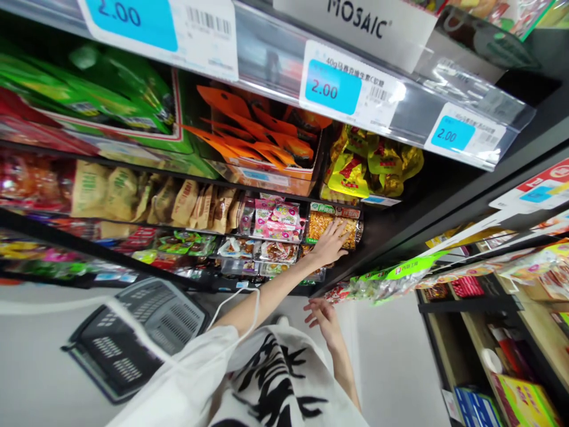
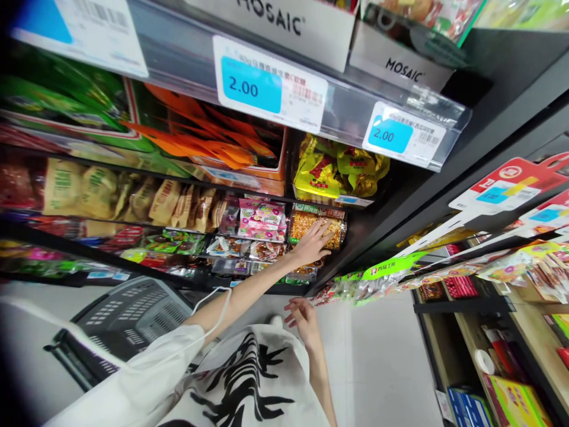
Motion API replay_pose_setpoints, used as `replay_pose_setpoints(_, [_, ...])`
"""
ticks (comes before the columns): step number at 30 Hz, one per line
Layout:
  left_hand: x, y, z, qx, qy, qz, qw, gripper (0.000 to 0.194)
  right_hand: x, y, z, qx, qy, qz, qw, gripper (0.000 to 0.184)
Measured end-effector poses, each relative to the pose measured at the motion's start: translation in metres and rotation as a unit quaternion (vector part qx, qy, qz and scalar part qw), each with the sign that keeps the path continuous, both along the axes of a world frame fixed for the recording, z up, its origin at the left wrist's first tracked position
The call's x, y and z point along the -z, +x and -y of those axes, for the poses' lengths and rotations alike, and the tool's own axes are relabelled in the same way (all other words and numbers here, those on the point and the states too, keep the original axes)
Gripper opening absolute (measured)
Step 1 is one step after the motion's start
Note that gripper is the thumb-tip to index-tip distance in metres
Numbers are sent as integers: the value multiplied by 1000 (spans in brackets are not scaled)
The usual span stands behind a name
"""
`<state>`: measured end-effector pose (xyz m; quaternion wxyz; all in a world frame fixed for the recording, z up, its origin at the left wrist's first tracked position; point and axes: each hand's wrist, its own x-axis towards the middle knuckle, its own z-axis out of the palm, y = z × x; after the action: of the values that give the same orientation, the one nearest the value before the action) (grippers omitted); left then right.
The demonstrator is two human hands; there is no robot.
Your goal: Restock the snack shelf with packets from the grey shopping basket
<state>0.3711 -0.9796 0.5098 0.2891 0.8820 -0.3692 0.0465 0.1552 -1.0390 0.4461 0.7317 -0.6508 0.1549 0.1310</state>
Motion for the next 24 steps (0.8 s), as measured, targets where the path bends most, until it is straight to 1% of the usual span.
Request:
replay_pose_setpoints(2, [0,-1,0,10,0,8,1000,71,0,0,0,0,-3,4,1000,49])
replay_pose_setpoints(3, [0,-1,0,14,0,12,1000,69,-1,-1,0,2,-5,5,1000,49])
replay_pose_setpoints(7, [2,3,3,23,8,29,999,44,0,-4,3,11,-8,5,1000,51])
replay_pose_setpoints(9, [1,9,6,13,8,34,999,40,1,-5,5,14,-8,2,1000,52])
replay_pose_setpoints(12, [-5,21,9,7,18,36,999,42,2,-6,8,16,-14,3,1000,51])
replay_pose_setpoints(15, [-13,30,6,22,72,43,996,54,3,-5,12,10,-20,6,1000,51])
replay_pose_setpoints(17, [-17,32,4,30,114,55,991,64,6,-5,15,13,-21,7,1000,51])
replay_pose_setpoints(18, [-19,32,3,34,133,61,989,67,7,-5,16,15,-20,9,1000,51])
replay_pose_setpoints(19, [-20,32,2,39,147,65,986,66,9,-5,17,19,-20,10,1000,51])
replay_pose_setpoints(22, [-23,29,3,53,165,78,982,53,13,-5,21,25,-22,10,999,52])
replay_pose_setpoints(24, [-26,27,6,52,176,93,979,53,13,-4,22,27,-24,7,999,53])
